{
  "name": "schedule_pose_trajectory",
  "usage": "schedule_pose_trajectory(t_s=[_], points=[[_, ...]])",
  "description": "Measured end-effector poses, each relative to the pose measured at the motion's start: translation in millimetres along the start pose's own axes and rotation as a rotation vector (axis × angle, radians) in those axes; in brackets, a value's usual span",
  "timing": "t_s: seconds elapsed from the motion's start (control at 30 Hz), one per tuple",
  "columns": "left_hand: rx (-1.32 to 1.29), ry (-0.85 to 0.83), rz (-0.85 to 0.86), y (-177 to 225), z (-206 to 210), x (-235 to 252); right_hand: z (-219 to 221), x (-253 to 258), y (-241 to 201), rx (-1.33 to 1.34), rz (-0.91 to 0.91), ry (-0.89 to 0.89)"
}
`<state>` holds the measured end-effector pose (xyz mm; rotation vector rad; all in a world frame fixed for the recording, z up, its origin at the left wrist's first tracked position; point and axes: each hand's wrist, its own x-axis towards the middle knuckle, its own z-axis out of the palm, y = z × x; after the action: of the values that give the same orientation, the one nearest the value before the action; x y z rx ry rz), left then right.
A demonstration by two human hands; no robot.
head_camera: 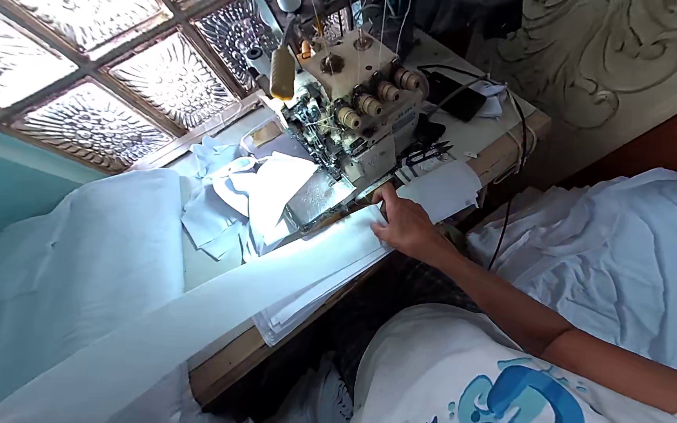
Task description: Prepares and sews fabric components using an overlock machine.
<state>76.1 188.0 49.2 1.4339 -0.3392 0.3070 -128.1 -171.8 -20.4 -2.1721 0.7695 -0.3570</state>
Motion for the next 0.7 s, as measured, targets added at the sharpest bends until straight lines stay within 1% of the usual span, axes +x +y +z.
schedule_pose_trajectory(t_s=[0.03, 0.07, 0.1, 0.13, 0.17, 0.2, 0.23, 0.3, 0.37, 0.47, 0.53, 0.63, 0.7], points=[[-0.021, -0.197, 0.052, -5, -7, 1, 1, 1, -4, -0.065, 0.017, 0.003], [0.003, -0.536, 0.122, -20, -22, 14, 2, 1, -5, -0.091, 0.024, 0.010], [-0.018, -0.609, 0.115, -28, -4, 10, 2, 1, -1, -0.078, 0.018, 0.021], [-0.064, -0.629, 0.072, -28, 31, -7, 0, 0, 3, -0.030, 0.010, 0.031], [-0.105, -0.699, 0.020, -25, 69, -27, -3, -1, 8, 0.041, 0.009, 0.035], [-0.107, -0.812, -0.021, -23, 102, -44, -7, -2, 11, 0.123, 0.020, 0.026], [-0.086, -0.902, -0.069, -27, 128, -60, -12, -2, 13, 0.204, 0.035, 0.013], [0.029, -1.006, -0.118, -37, 168, -85, -20, -3, 15, 0.321, 0.053, 0.001], [0.162, -1.072, -0.099, -48, 196, -101, -24, -8, 23, 0.334, 0.013, 0.023], [0.258, -1.028, -0.036, -65, 216, -112, -18, -13, 29, 0.206, -0.172, 0.120], [0.293, -0.994, 0.034, -68, 218, -112, -10, -12, 30, 0.100, -0.296, 0.184], [0.283, -0.966, 0.165, -66, 213, -107, 1, -16, 23, 0.002, -0.397, 0.240], [0.242, -0.952, 0.203, -60, 209, -100, 5, -19, 14, -0.029, -0.474, 0.252]])
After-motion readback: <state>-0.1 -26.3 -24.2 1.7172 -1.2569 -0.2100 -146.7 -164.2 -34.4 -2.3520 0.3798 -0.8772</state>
